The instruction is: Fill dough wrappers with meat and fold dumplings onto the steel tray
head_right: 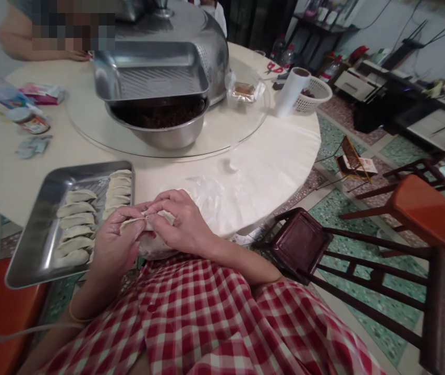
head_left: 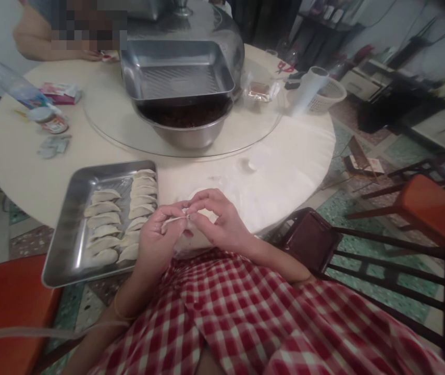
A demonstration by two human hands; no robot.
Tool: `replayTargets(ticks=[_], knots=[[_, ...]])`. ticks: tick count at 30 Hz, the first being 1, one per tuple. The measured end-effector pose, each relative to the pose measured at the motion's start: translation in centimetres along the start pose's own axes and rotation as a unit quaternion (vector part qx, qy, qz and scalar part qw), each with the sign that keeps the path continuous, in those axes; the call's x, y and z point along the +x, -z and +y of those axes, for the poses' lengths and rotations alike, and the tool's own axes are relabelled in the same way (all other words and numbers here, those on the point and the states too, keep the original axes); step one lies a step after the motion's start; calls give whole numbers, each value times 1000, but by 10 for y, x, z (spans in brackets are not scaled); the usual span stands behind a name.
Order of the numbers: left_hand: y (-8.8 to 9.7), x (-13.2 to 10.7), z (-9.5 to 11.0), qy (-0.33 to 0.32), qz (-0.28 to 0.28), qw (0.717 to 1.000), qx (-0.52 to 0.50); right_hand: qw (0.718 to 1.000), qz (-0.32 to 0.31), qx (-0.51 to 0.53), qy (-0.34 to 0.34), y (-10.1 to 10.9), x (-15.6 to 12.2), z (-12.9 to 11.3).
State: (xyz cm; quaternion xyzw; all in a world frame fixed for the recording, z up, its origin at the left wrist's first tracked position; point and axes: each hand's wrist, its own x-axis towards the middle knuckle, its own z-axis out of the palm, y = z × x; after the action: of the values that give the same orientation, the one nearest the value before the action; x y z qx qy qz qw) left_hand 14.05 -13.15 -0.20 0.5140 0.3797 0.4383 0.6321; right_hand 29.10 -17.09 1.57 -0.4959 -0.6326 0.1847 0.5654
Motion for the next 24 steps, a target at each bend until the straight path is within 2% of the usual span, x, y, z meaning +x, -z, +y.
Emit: replayTargets(ticks=[8, 12, 16, 24], knots=[[-10, 1, 6, -8, 33, 999, -13, 998, 11, -55, 39, -2, -6, -3], [-11, 1, 7, 4, 27, 1000, -9, 990, 42, -120, 61, -5, -8, -2], [-11, -1, 6, 7, 33, 999, -2, 982, 43, -167, 80, -7, -10, 2], [-11, -3, 6, 29, 19, 999, -13, 971, 78, -196, 114, -9, -9, 3]])
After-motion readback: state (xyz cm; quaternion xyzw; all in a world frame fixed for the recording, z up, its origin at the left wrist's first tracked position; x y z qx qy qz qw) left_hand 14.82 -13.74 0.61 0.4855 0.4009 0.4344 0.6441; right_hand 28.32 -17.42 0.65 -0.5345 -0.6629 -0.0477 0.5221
